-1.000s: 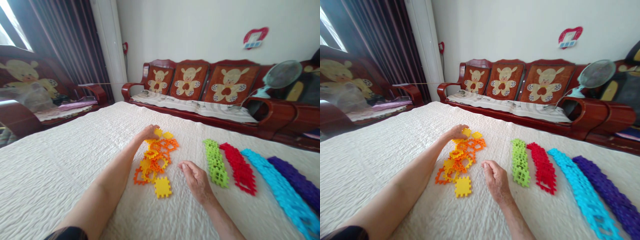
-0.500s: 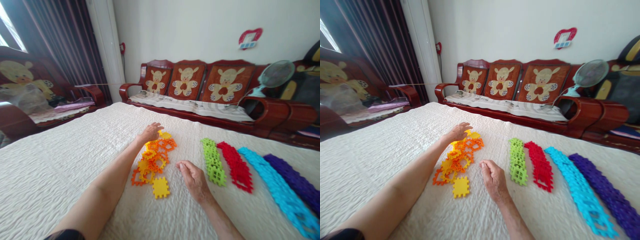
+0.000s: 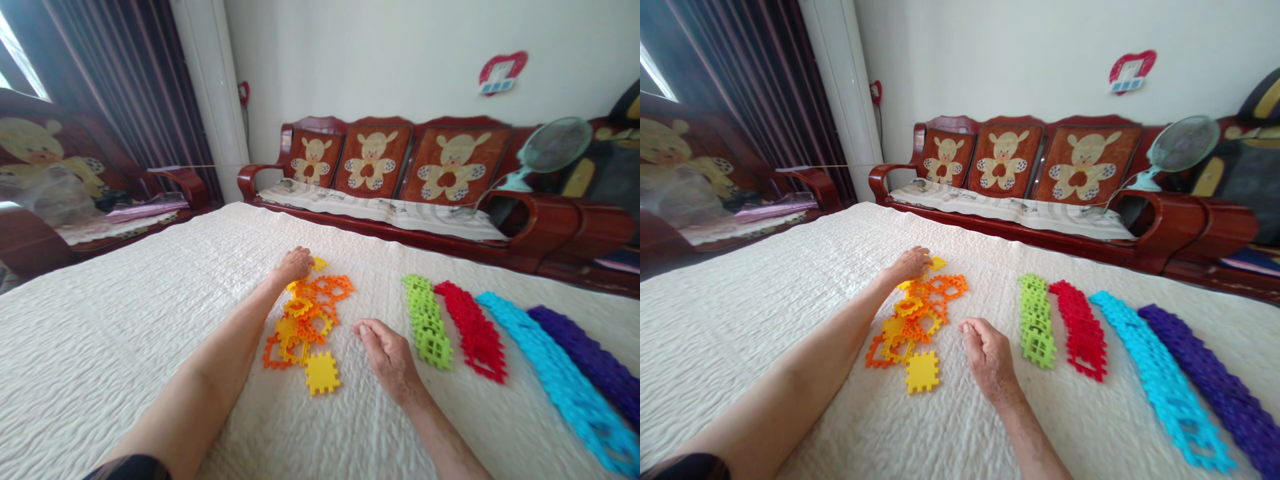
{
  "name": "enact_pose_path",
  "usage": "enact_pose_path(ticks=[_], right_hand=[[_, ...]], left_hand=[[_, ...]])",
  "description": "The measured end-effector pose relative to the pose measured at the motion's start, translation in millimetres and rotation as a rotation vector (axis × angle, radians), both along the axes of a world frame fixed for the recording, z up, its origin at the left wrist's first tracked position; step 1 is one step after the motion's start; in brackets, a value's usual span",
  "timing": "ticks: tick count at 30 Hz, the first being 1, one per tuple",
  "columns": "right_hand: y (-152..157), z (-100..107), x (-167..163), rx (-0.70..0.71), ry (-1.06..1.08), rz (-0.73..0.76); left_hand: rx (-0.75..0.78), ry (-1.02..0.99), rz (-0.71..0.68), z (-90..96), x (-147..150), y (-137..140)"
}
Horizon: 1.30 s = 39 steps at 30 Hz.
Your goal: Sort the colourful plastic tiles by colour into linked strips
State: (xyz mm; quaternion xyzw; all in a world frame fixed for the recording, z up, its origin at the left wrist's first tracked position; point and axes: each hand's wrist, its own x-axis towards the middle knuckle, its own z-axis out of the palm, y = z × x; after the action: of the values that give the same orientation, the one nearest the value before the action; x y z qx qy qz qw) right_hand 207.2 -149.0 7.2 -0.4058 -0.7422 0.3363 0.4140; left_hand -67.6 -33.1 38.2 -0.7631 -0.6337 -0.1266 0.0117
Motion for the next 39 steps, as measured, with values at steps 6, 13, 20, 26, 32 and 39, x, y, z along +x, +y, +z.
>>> enact_pose_path(ticks=[6,13,20,26,32,39], right_hand=[[0,1,0,0.013,-0.012,-0.003],[1,0,0,0.024,-0.019,-0.006],[0,1,0,0.008,-0.024,-0.006],[0,0,1,0.013,-0.023,-0.004],[0,1,1,-0.006,-0.027,0.001],[0,2,1,0.003,-0.03,-0.006]], left_hand=[[0.042,-0.183,-0.25,7.1,21,-3],[-0.113,-0.124,-0.331,4.8,47,-5],[0.04,-0.298,-0.246,-4.2,49,3],[0.082,-0.405,-0.171,8.4,47,-4],[-0.349,-0.134,-0.155,48.9,36,-31],[-0.498,0.262,-0.106,65.8,68,-61]])
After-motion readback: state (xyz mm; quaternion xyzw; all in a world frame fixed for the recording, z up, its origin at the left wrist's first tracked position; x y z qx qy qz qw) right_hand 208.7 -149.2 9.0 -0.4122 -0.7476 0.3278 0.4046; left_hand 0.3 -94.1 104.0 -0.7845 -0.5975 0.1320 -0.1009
